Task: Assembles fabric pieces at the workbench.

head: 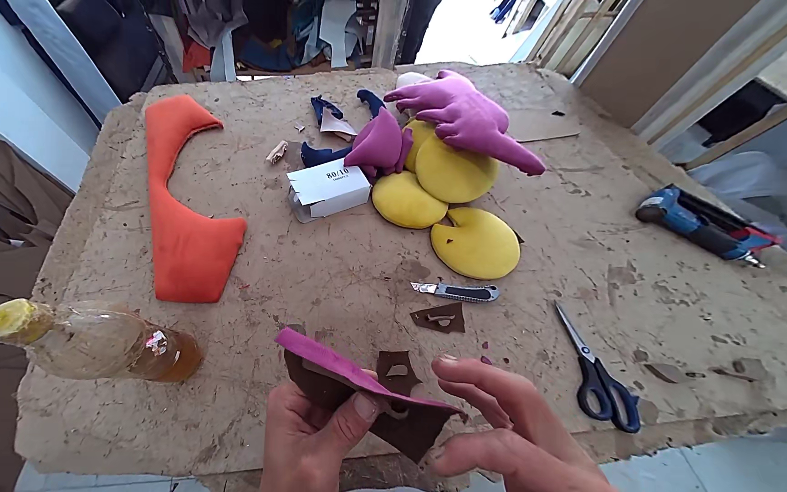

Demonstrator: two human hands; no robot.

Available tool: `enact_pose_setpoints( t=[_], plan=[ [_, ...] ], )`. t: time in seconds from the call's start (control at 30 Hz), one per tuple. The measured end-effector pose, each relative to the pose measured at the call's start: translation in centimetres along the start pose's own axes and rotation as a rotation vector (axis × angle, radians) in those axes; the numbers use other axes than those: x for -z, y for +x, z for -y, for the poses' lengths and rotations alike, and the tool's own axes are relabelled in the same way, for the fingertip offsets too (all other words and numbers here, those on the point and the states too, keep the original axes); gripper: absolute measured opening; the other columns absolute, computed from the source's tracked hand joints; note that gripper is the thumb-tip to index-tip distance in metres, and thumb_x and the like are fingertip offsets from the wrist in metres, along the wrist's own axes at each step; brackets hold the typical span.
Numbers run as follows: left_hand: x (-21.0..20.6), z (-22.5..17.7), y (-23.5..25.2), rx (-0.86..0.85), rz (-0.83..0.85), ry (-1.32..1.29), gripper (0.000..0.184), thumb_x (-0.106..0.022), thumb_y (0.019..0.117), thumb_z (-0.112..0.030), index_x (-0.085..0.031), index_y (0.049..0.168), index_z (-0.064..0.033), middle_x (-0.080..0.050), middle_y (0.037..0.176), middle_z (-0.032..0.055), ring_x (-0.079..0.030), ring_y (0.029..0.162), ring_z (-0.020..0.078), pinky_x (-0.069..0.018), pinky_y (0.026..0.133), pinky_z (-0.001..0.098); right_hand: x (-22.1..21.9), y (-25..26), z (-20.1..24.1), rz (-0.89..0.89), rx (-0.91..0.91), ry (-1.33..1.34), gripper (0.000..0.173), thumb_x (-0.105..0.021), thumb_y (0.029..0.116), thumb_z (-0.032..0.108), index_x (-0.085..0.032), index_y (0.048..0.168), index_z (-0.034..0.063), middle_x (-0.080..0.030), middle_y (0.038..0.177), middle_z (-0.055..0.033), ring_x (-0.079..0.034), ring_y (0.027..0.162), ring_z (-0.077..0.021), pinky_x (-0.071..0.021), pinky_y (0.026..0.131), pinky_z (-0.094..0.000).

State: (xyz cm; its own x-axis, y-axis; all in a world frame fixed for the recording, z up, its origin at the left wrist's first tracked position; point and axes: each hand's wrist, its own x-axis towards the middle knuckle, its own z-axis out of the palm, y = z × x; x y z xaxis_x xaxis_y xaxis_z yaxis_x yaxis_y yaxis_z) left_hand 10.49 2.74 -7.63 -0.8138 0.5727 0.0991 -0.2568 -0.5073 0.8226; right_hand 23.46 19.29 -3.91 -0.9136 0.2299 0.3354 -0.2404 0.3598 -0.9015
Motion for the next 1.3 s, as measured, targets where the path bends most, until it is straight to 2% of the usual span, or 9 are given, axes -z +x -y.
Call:
enact_pose_setpoints(
  t=[0.27,0.67,0.8,0.93,1.03,1.1,1.2,1.23,1.3],
  plan=[
    [-0.9,-0.5,-0.3,0.002,0.026,-0.039,0.019,-0.073,0.0926,-0.007,-0.076,0.111,-0.0038,-0.078,0.104,0.0116,-0.076,0.096,0.0160,-0.0619,0.090,0.0345,-0.8,0.7,-0.1,-0.046,0.035,-0.129,0.063,-0.025,0.1050,0.053,-0.074,0.117,0.0152,-0.055,0.145,-0.0157,-0.048,0.139,-0.0282,-0.0454,0.112,-0.0454],
    [-2.2,-1.4,-0.3,-0.165,-0.025,0.129,0.024,-0.077,0.0871,0.000,-0.075,0.110,-0.0082,-0.079,0.103,0.0080,-0.077,0.094,0.0163,-0.0641,0.088,0.0345,-2.1,0.8,-0.7,-0.087,0.146,-0.206,0.059,-0.029,0.1034,0.045,-0.069,0.132,0.0120,-0.056,0.145,-0.0165,-0.049,0.138,-0.0280,-0.0443,0.113,-0.0441],
    [-1.9,-0.8,0.1,-0.229,-0.055,0.261,0.019,-0.081,0.0848,-0.004,-0.075,0.103,-0.0086,-0.079,0.096,0.0063,-0.077,0.088,0.0157,-0.0654,0.084,0.0338,-2.1,1.3,-1.5,-0.033,0.067,0.125,0.066,-0.027,0.1057,0.052,-0.068,0.133,0.0085,-0.050,0.151,-0.0184,-0.046,0.141,-0.0286,-0.0440,0.114,-0.0457],
    [-1.2,0.4,0.6,-0.185,-0.043,0.315,0.016,-0.079,0.0888,-0.009,-0.075,0.104,-0.0058,-0.079,0.098,0.0078,-0.077,0.088,0.0167,-0.0661,0.082,0.0343,-1.5,1.5,-1.9,-0.172,0.040,0.620,0.062,-0.033,0.1024,0.060,-0.078,0.119,0.0199,-0.047,0.158,-0.0136,-0.040,0.147,-0.0339,-0.0385,0.116,-0.0525],
    [-0.4,1.4,1.2,0.035,-0.132,0.062,0.020,-0.075,0.0928,-0.013,-0.072,0.105,0.0024,-0.076,0.095,0.0169,-0.076,0.082,0.0227,-0.0662,0.073,0.0397,0.5,1.2,-1.7,-0.227,0.073,0.516,0.052,-0.039,0.1033,0.053,-0.078,0.119,0.0226,-0.050,0.156,-0.0112,-0.039,0.148,-0.0329,-0.0350,0.119,-0.0532],
    [-0.5,1.3,1.4,0.154,-0.176,-0.130,0.021,-0.075,0.0923,-0.011,-0.070,0.106,0.0037,-0.075,0.097,0.0200,-0.076,0.080,0.0249,-0.0658,0.069,0.0407,1.1,1.0,-2.1,-0.244,0.024,0.328,0.048,-0.048,0.1013,0.055,-0.070,0.133,0.0258,-0.057,0.149,-0.0048,-0.049,0.141,-0.0251,-0.0439,0.113,-0.0468],
    [-0.9,1.2,1.4,0.201,-0.124,-0.269,0.019,-0.076,0.0909,-0.008,-0.071,0.106,0.0030,-0.075,0.098,0.0202,-0.076,0.082,0.0254,-0.0657,0.071,0.0411,0.6,1.4,-2.3,-0.149,-0.058,0.294,0.075,-0.062,0.0965,0.052,-0.036,0.159,0.0192,-0.062,0.141,-0.0073,-0.058,0.131,-0.0247,-0.0509,0.105,-0.0444],
    [-1.0,1.1,1.3,0.204,-0.096,-0.283,0.019,-0.076,0.0907,-0.007,-0.071,0.107,0.0025,-0.075,0.098,0.0197,-0.077,0.084,0.0248,-0.0657,0.074,0.0413,0.2,1.5,-2.3,-0.110,-0.054,0.298,0.082,-0.063,0.0968,0.046,-0.025,0.162,0.0145,-0.063,0.139,-0.0097,-0.060,0.128,-0.0255,-0.0528,0.104,-0.0446],
    [-1.2,1.1,1.2,0.204,-0.060,-0.280,0.021,-0.076,0.0905,-0.007,-0.072,0.109,0.0021,-0.076,0.100,0.0188,-0.076,0.088,0.0237,-0.0650,0.079,0.0416,-0.5,1.8,-2.0,-0.090,-0.058,0.306,0.086,-0.067,0.0945,0.025,-0.017,0.163,0.0087,-0.066,0.132,-0.0099,-0.066,0.120,-0.0242,-0.0566,0.102,-0.0451]
  ],
)
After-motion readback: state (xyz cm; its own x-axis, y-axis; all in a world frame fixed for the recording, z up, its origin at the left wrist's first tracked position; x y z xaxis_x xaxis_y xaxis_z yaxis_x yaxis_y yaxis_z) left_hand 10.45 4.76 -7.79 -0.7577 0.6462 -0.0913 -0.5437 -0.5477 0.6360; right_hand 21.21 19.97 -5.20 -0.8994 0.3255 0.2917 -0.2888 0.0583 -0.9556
